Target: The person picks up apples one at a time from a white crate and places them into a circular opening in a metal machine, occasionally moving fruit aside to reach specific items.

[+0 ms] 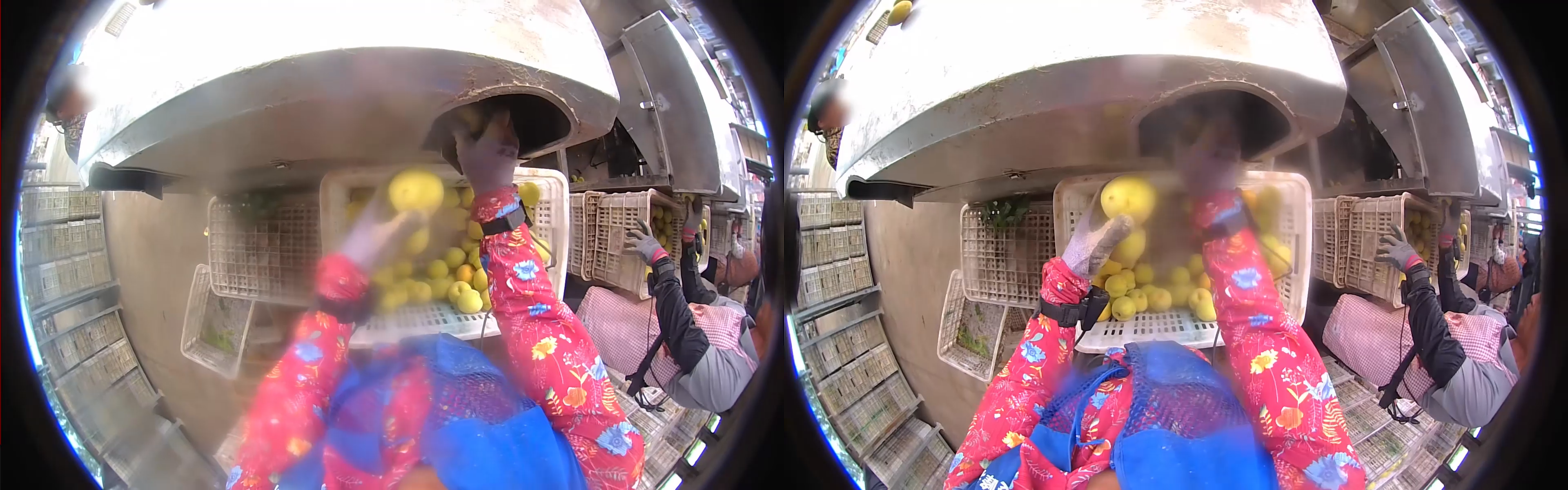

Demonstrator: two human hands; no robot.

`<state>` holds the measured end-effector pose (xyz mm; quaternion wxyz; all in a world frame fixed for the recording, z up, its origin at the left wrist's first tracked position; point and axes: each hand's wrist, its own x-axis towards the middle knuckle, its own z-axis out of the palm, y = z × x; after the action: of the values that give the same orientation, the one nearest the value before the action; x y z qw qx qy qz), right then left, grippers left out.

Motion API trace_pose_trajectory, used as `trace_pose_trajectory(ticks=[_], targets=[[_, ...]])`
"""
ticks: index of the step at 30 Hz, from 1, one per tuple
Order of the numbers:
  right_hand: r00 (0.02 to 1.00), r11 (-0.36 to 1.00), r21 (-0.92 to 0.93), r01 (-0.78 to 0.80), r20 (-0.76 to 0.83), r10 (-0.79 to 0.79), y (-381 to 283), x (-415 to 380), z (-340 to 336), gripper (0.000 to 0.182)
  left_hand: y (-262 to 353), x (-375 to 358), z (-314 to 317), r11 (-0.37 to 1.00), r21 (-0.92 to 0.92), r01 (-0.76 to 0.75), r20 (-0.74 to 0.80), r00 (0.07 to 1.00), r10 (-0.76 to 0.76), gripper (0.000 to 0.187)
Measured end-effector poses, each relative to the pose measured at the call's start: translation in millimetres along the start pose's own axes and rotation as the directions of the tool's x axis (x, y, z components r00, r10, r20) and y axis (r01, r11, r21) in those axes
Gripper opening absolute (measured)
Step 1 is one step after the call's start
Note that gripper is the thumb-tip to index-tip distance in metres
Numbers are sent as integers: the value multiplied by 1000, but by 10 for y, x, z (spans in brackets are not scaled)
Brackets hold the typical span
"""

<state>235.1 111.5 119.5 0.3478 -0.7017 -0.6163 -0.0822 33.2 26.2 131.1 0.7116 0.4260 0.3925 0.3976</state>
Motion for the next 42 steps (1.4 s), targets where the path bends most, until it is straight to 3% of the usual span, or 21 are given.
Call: trace_pose_trajectory(ticks=[2,4,6,7,8,10,13,15,17,18,20,21,23,24,25,28,31,34,37,40,42], targets=[[1000,1000,-20,-5,-1,5,16,60,-86,55,18,38,-22,999,47,-22,5,1000,21,63],[992,928,352,-123,58,110,-115,-15,-486,56,52,72,-28,994,106,-14,27,1000,12,64],[996,766,643,16,57,-69,-14,-275,-702,56,85,134,38,1000,-5,2,38,999,-2,65],[966,746,666,-23,207,-156,-158,-354,-874,56,82,156,77,998,-63,16,44,999,-13,67],[950,884,450,128,202,-240,-277,-406,-949,57,75,182,81,1000,14,25,75,997,-26,67],[989,850,520,-84,148,7,-318,-558,-781,61,77,244,51,983,181,31,141,988,-57,69],[989,939,341,-49,146,-1,-324,-454,-781,61,-80,303,9,906,410,-104,59,994,87,65],[999,978,208,7,32,-14,-304,-354,-647,58,-106,343,4,928,343,-143,56,990,132,56],[995,994,49,94,32,-96,-135,-204,-362,53,-35,360,12,992,-103,-74,99,992,84,48],[993,993,-64,102,68,-98,-81,-144,-275,54,84,292,45,871,-488,59,171,985,29,45],[991,967,-220,127,59,-117,15,-67,-132,54,-12,233,-35,844,-534,55,171,984,44,45],[990,955,-265,135,8,-138,21,4,-96,54,-95,232,-100,975,-207,-77,104,990,100,46],[1000,991,132,27,-19,-24,14,-38,-259,54,-258,190,-129,990,-20,-139,-19,990,139,52],[999,945,327,-29,-22,38,-40,-56,-413,55,42,148,93,975,-194,-108,-87,992,93,55],[981,894,409,181,-14,-192,-69,-111,-578,56,207,137,214,927,-365,-87,-145,989,36,58],[869,815,560,147,320,-377,-229,-289,-901,57,158,207,189,976,-187,-110,-100,991,93,49],[933,853,490,180,189,-306,-260,-387,-779,63,259,302,322,988,63,-144,-144,978,151,44],[965,856,498,141,125,-232,-328,-350,-726,67,259,372,353,998,-32,-62,-171,984,55,44],[956,745,633,-210,291,23,-365,-388,-698,70,236,401,313,1000,1,-19,-174,985,19,42],[984,928,368,61,134,-118,-297,-372,-672,68,125,470,269,916,375,-146,-184,956,227,38],[991,920,393,18,116,-69,-358,-340,-658,64,100,483,258,979,203,-34,-210,975,77,35]])
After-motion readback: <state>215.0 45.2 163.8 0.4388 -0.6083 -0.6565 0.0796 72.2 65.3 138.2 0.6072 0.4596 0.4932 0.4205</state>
